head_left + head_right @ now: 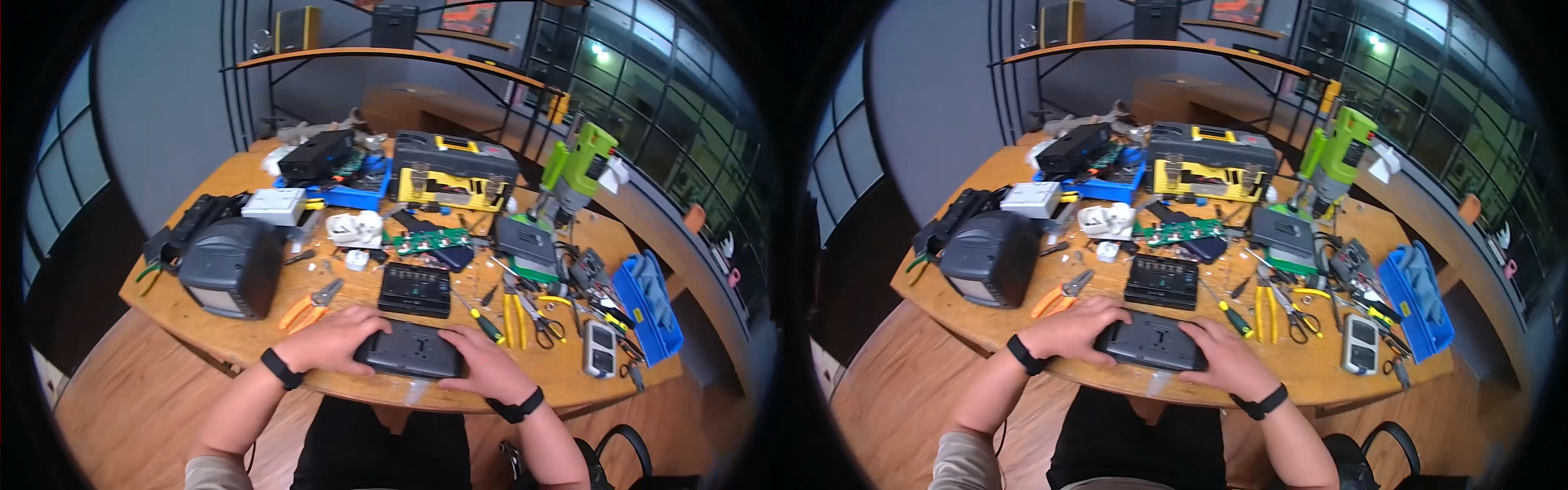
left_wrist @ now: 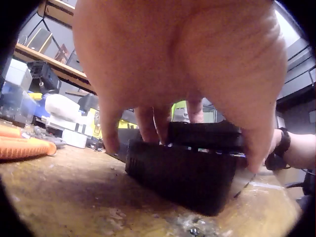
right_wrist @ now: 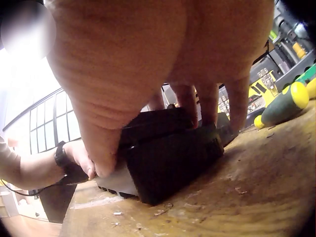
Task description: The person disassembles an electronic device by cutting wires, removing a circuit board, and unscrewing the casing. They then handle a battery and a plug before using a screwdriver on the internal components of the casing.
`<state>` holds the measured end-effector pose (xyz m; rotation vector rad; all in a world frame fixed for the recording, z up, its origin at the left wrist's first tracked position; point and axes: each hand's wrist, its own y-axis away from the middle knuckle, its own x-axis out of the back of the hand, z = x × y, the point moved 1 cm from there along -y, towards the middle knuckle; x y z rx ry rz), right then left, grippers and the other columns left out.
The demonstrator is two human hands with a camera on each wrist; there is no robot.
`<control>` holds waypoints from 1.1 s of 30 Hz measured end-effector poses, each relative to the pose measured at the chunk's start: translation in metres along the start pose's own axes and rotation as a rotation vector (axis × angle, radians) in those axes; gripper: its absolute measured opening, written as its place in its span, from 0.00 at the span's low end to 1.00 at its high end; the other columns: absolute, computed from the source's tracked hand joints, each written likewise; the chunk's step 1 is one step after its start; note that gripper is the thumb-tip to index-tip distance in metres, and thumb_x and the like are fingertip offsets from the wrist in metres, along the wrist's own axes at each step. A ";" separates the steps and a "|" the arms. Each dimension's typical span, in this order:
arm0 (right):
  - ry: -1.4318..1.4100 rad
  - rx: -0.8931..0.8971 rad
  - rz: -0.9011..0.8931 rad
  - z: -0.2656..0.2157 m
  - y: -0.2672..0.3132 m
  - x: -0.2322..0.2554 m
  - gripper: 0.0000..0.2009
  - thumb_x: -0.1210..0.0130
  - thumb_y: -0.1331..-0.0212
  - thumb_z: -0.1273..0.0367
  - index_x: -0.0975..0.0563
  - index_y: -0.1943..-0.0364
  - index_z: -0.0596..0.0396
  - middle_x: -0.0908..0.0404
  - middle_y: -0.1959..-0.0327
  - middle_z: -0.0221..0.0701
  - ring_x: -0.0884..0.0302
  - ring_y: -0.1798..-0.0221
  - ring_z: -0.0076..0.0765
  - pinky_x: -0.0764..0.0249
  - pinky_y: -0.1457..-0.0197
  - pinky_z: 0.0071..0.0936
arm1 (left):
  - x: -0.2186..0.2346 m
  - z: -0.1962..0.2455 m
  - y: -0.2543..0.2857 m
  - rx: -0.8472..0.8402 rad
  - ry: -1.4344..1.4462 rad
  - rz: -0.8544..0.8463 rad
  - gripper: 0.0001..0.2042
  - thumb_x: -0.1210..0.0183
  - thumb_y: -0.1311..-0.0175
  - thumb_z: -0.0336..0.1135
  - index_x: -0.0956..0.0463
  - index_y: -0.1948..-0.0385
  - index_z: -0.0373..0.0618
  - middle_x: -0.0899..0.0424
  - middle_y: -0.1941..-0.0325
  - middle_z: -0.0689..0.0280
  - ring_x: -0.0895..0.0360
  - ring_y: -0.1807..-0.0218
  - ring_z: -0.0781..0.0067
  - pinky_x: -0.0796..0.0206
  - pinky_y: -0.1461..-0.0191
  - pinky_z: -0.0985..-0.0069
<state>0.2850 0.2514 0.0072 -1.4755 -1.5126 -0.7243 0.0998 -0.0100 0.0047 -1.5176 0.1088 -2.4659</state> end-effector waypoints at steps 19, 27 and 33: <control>0.202 -0.177 0.370 0.068 -0.021 0.052 0.13 0.35 0.37 0.62 0.17 0.57 0.56 0.15 0.56 0.37 0.19 0.48 0.48 0.27 0.44 0.44 | 0.012 0.005 -0.009 0.018 -0.072 0.015 0.42 0.22 0.51 0.54 0.30 0.35 0.45 0.27 0.31 0.51 0.29 0.30 0.45 0.34 0.29 0.56; 0.248 -0.315 0.177 0.114 -0.089 0.041 0.07 0.41 0.38 0.68 0.16 0.63 0.56 0.13 0.64 0.42 0.15 0.56 0.54 0.21 0.51 0.48 | 0.021 0.008 -0.026 -0.021 -0.056 -0.048 0.42 0.24 0.51 0.58 0.29 0.34 0.47 0.25 0.32 0.56 0.26 0.33 0.48 0.31 0.32 0.56; 0.316 -0.338 0.088 0.137 -0.118 0.024 0.08 0.40 0.39 0.67 0.15 0.65 0.56 0.13 0.64 0.44 0.15 0.57 0.55 0.20 0.51 0.49 | 0.020 0.003 -0.027 -0.018 -0.063 -0.076 0.41 0.25 0.50 0.55 0.29 0.33 0.52 0.25 0.36 0.60 0.26 0.33 0.53 0.31 0.32 0.57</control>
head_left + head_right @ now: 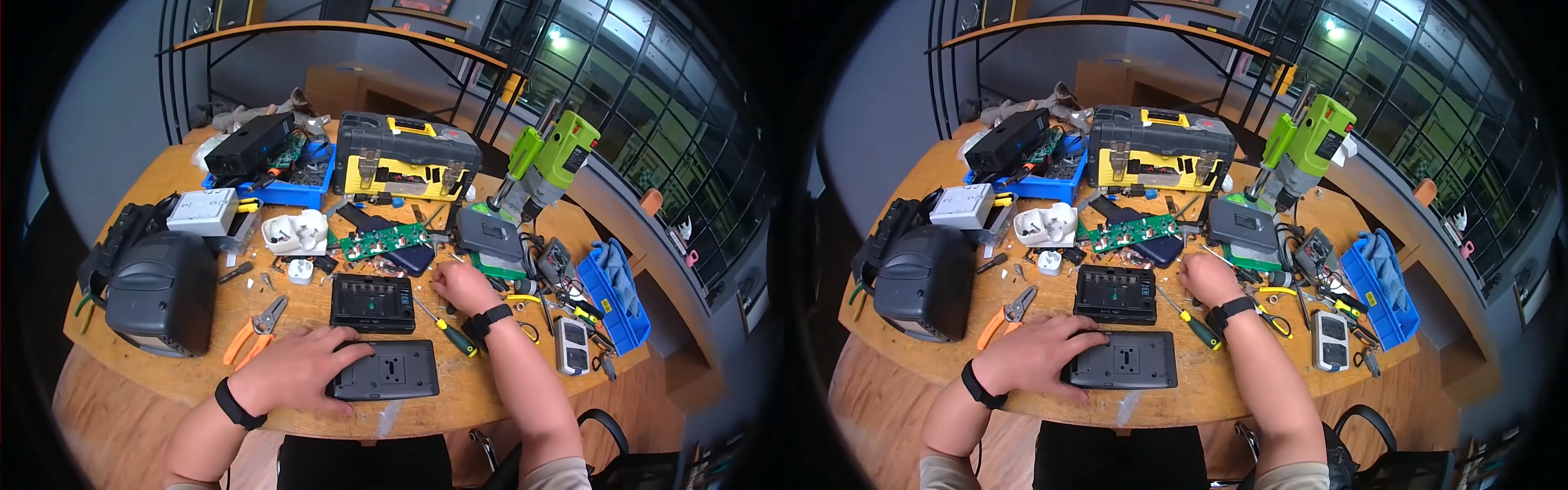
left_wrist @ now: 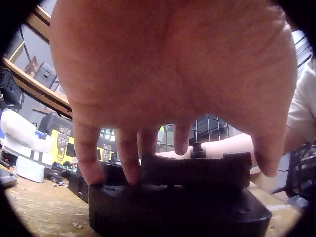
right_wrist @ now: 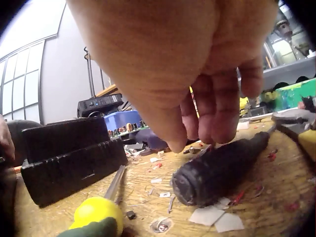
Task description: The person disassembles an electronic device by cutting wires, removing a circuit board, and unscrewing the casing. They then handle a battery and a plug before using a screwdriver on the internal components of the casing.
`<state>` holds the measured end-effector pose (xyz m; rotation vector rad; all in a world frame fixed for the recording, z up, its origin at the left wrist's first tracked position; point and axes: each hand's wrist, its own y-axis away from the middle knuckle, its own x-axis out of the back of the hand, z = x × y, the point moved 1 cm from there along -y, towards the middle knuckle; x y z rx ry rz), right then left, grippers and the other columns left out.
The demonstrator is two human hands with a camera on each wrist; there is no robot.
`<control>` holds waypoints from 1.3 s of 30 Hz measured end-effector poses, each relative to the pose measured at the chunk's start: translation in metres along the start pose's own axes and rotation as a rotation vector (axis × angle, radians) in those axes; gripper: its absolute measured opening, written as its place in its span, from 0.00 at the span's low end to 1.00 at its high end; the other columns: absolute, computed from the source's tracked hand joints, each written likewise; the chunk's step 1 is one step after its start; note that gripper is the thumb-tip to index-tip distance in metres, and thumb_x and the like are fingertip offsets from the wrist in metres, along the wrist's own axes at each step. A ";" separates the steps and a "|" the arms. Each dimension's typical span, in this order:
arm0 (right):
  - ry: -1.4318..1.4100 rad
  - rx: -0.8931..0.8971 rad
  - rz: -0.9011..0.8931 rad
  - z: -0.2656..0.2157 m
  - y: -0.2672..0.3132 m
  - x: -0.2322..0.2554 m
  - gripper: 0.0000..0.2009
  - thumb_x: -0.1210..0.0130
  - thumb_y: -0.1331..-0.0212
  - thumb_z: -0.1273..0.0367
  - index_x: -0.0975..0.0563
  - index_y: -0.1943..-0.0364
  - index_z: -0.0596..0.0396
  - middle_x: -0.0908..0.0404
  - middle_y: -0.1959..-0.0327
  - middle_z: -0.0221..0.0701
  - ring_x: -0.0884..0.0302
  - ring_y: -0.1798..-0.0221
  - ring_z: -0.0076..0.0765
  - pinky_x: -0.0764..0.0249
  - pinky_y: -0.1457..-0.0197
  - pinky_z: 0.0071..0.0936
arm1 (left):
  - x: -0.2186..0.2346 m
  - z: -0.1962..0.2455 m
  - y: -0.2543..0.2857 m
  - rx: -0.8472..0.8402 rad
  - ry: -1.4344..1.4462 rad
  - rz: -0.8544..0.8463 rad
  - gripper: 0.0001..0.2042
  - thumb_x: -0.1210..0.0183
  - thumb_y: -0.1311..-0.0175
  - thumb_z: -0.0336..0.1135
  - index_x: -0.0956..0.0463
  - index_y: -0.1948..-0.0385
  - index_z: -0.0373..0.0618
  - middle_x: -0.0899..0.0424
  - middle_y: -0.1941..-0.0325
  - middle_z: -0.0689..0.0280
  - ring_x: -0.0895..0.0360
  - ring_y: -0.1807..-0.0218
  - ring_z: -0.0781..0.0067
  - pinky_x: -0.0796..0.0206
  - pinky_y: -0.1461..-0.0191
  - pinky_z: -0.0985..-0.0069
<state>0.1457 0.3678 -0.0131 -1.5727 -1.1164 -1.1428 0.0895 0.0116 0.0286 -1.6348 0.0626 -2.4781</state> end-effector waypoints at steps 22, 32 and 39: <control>-0.562 0.194 0.206 -0.059 0.077 0.059 0.07 0.36 0.46 0.80 0.20 0.64 0.58 0.18 0.67 0.31 0.20 0.68 0.29 0.24 0.63 0.26 | 0.002 -0.009 -0.008 0.020 0.088 -0.067 0.39 0.23 0.54 0.58 0.24 0.37 0.54 0.25 0.34 0.61 0.26 0.36 0.53 0.32 0.35 0.58; -0.755 0.260 0.012 -0.059 0.086 0.033 0.10 0.35 0.48 0.83 0.19 0.63 0.59 0.19 0.65 0.32 0.21 0.69 0.31 0.24 0.63 0.29 | -0.002 -0.012 -0.012 0.044 0.047 -0.061 0.35 0.24 0.57 0.61 0.17 0.45 0.56 0.21 0.40 0.64 0.23 0.44 0.59 0.33 0.42 0.65; -0.737 0.280 -0.016 -0.060 0.089 0.029 0.11 0.33 0.52 0.80 0.18 0.64 0.53 0.18 0.64 0.32 0.18 0.64 0.40 0.23 0.61 0.32 | -0.008 -0.013 -0.014 0.039 -0.007 -0.035 0.30 0.25 0.57 0.60 0.15 0.50 0.58 0.20 0.45 0.67 0.24 0.47 0.63 0.35 0.45 0.67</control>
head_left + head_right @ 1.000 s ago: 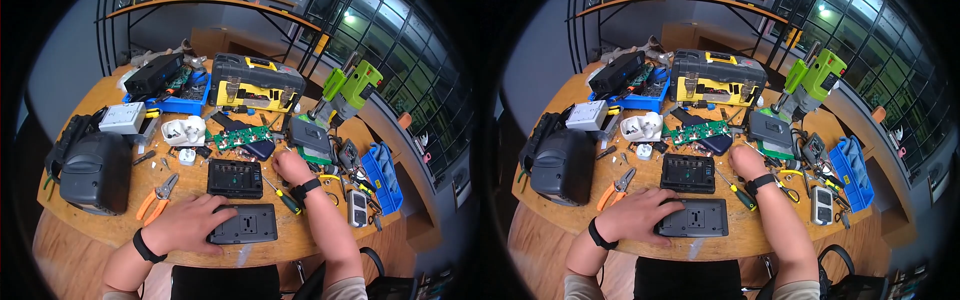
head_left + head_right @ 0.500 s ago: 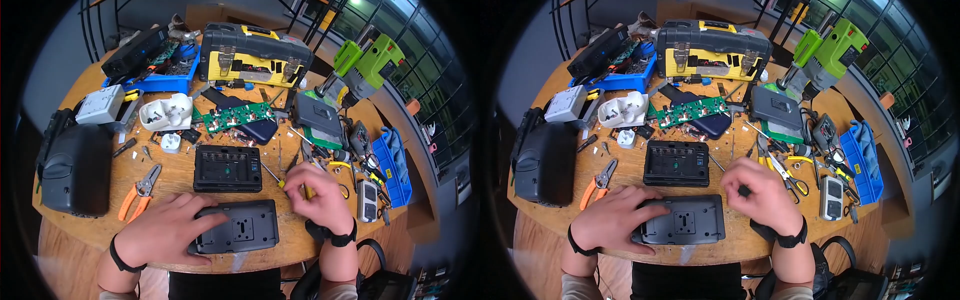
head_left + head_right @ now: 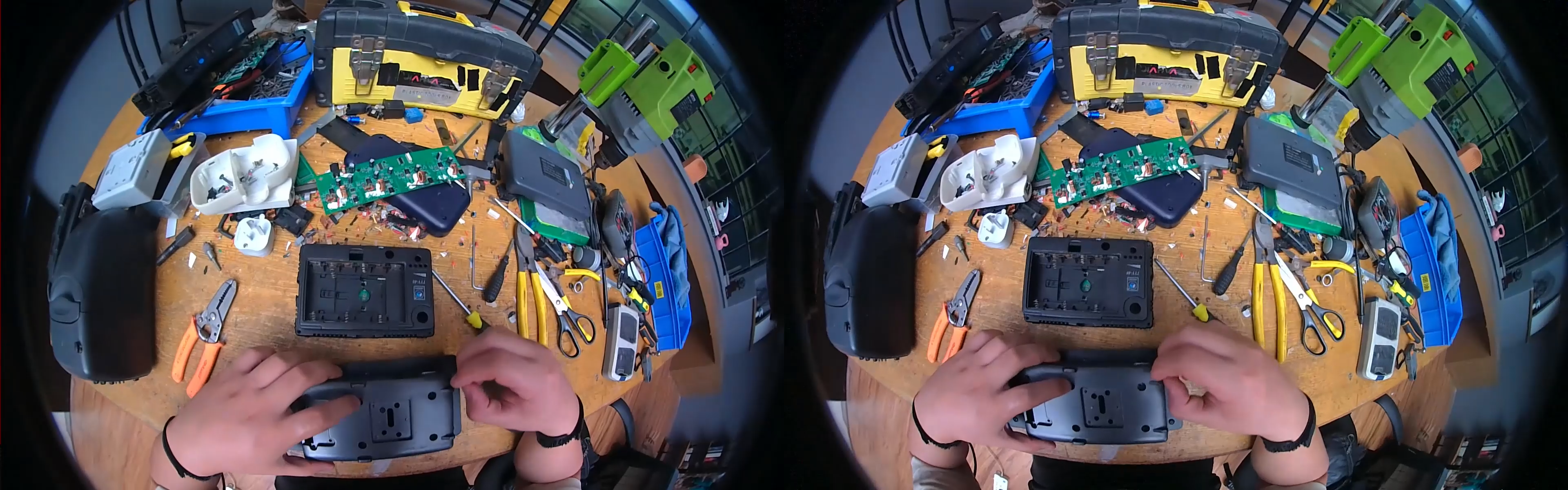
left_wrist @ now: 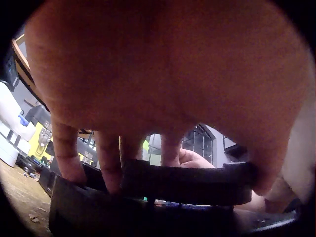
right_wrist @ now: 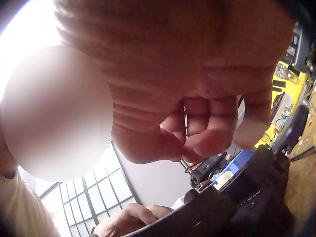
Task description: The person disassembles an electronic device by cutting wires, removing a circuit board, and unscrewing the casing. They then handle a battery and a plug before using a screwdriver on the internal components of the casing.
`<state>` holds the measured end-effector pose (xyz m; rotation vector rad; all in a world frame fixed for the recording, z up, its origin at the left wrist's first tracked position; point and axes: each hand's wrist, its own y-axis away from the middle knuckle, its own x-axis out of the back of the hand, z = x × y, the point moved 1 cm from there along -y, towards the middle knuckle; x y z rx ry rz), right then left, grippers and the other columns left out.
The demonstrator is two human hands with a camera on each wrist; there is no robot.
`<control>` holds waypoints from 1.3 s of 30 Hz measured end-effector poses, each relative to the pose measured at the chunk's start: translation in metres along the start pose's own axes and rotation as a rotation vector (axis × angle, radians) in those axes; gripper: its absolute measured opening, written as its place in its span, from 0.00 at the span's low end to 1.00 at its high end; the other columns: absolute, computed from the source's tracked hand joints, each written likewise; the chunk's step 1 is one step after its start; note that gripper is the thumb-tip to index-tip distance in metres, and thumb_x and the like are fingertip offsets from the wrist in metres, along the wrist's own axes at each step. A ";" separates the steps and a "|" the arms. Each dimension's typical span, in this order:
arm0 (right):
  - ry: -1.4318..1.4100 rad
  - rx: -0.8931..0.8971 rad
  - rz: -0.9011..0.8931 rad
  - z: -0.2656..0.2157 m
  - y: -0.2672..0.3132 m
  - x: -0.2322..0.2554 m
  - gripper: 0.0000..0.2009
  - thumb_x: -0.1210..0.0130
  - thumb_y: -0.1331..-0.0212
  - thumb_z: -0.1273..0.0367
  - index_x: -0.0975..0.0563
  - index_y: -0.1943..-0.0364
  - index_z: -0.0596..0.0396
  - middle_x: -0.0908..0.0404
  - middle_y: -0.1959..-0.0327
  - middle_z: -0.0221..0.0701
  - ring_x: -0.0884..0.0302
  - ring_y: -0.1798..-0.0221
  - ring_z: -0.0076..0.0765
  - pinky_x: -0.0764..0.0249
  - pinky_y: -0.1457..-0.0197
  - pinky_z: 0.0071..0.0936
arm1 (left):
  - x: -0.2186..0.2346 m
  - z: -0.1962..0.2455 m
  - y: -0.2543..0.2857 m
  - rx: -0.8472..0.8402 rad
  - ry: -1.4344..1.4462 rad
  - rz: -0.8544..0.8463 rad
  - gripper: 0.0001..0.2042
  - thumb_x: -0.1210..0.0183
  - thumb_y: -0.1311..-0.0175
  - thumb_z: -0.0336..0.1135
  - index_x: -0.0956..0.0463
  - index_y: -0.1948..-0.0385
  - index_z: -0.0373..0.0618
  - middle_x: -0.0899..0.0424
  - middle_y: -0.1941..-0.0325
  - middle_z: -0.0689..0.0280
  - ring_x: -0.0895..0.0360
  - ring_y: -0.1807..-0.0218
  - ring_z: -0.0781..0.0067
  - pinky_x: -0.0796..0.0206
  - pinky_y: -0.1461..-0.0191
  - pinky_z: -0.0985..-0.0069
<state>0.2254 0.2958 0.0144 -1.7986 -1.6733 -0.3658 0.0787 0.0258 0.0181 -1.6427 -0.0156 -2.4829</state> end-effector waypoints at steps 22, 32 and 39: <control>0.024 0.041 -0.074 0.002 0.000 -0.005 0.12 0.31 0.51 0.78 0.17 0.62 0.50 0.18 0.61 0.29 0.19 0.62 0.39 0.23 0.57 0.32 | 0.002 0.005 -0.002 -0.011 -0.053 0.003 0.29 0.28 0.55 0.61 0.15 0.49 0.59 0.20 0.44 0.67 0.23 0.46 0.64 0.34 0.44 0.67; 0.053 0.061 -0.050 0.006 0.000 -0.004 0.10 0.31 0.51 0.79 0.16 0.64 0.52 0.16 0.63 0.30 0.19 0.62 0.37 0.23 0.57 0.32 | -0.004 -0.001 0.002 -0.019 -0.010 0.043 0.30 0.25 0.58 0.59 0.14 0.51 0.58 0.19 0.45 0.67 0.23 0.48 0.64 0.33 0.46 0.68; 0.004 0.023 -0.072 0.004 0.000 -0.006 0.12 0.31 0.50 0.78 0.17 0.61 0.52 0.18 0.60 0.30 0.18 0.59 0.42 0.21 0.56 0.36 | 0.002 0.003 -0.003 -0.011 -0.018 0.022 0.29 0.25 0.59 0.59 0.13 0.52 0.58 0.19 0.45 0.67 0.22 0.47 0.64 0.33 0.46 0.68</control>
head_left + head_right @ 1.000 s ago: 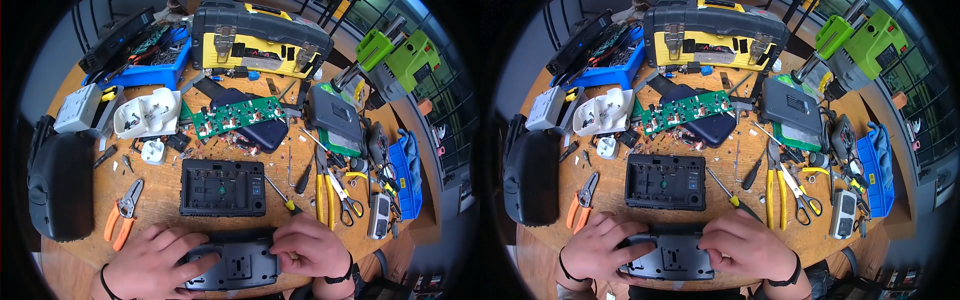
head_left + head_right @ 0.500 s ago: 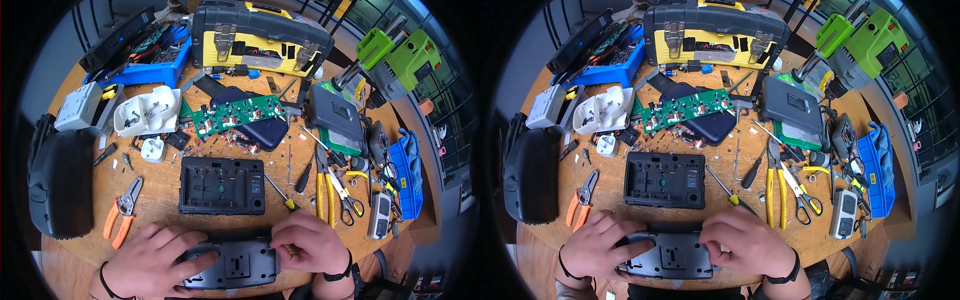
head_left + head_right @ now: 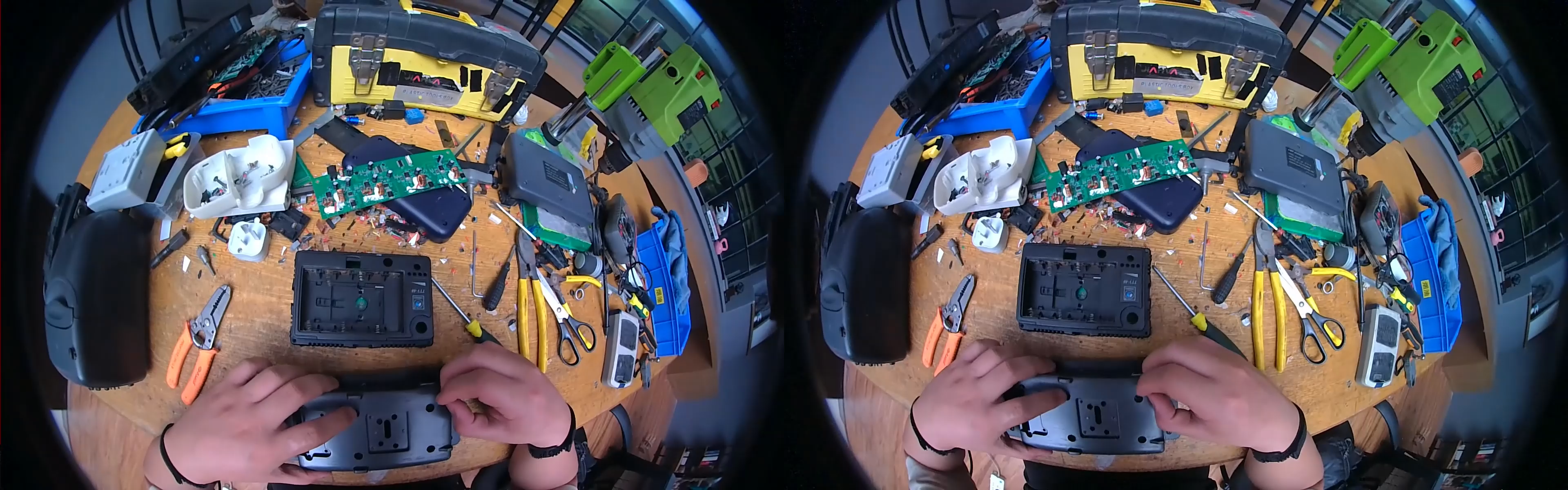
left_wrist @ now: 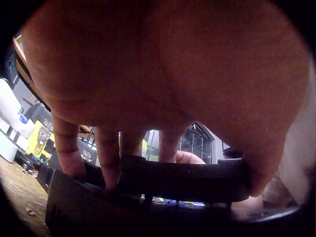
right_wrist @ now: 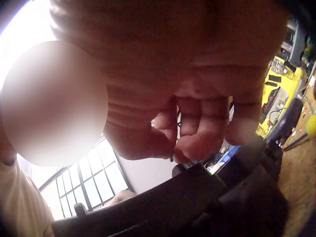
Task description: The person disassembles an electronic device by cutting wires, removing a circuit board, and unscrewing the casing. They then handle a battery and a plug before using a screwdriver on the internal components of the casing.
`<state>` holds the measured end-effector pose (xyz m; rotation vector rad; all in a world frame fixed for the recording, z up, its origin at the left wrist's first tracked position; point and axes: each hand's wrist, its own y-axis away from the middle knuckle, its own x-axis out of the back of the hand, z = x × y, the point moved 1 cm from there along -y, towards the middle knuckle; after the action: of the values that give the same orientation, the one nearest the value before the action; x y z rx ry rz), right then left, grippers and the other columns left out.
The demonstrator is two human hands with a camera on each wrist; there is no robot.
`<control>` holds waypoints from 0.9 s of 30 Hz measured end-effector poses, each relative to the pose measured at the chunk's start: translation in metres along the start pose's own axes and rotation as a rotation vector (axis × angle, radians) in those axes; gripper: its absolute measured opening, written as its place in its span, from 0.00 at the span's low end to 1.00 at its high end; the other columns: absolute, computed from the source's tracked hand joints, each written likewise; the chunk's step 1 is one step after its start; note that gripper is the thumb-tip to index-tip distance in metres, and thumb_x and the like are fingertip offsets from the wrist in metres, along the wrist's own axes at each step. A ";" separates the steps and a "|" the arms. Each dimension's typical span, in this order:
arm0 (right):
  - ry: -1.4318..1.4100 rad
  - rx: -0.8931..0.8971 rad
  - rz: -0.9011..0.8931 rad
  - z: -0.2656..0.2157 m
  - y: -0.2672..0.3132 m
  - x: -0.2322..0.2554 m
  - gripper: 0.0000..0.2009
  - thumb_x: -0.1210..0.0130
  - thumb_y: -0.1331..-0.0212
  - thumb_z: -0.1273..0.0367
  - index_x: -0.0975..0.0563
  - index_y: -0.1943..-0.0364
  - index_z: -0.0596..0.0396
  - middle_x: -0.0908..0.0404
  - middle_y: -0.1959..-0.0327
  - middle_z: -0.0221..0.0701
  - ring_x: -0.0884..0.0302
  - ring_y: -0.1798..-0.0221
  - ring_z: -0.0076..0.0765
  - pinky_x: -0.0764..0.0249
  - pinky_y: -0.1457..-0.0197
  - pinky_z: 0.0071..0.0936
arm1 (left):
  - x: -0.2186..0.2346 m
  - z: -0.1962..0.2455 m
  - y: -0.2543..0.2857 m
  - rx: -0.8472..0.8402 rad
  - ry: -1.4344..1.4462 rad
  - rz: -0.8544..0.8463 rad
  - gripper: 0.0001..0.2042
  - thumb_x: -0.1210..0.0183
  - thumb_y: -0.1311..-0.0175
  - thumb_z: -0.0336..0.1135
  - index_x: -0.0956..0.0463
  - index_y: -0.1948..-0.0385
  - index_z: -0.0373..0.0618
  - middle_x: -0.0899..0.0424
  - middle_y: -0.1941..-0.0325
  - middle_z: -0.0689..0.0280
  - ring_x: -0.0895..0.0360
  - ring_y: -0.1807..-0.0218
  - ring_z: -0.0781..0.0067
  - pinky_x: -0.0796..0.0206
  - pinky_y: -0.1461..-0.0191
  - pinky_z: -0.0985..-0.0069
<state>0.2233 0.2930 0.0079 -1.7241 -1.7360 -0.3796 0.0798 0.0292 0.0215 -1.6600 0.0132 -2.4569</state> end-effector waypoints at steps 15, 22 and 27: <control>-0.004 0.032 0.024 -0.002 -0.001 0.000 0.10 0.32 0.49 0.78 0.18 0.62 0.53 0.19 0.63 0.32 0.18 0.62 0.43 0.22 0.58 0.35 | 0.000 0.000 0.000 -0.008 -0.006 0.016 0.30 0.25 0.59 0.59 0.14 0.51 0.57 0.20 0.47 0.67 0.22 0.47 0.64 0.33 0.47 0.68; -0.090 0.044 0.005 -0.003 -0.001 0.002 0.11 0.35 0.51 0.80 0.18 0.63 0.54 0.19 0.64 0.33 0.18 0.63 0.43 0.22 0.60 0.36 | 0.000 0.001 0.000 -0.006 -0.027 -0.009 0.29 0.25 0.58 0.60 0.13 0.52 0.58 0.19 0.46 0.68 0.22 0.47 0.65 0.34 0.46 0.69; -0.068 0.089 0.011 0.000 -0.001 0.001 0.11 0.35 0.51 0.80 0.18 0.64 0.54 0.19 0.64 0.33 0.19 0.64 0.44 0.22 0.61 0.36 | 0.000 0.000 -0.001 -0.002 -0.014 0.001 0.29 0.24 0.57 0.60 0.13 0.52 0.58 0.20 0.46 0.68 0.23 0.47 0.66 0.34 0.46 0.69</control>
<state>0.2225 0.2936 0.0091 -1.7003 -1.7635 -0.2380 0.0803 0.0299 0.0213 -1.6776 0.0152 -2.4452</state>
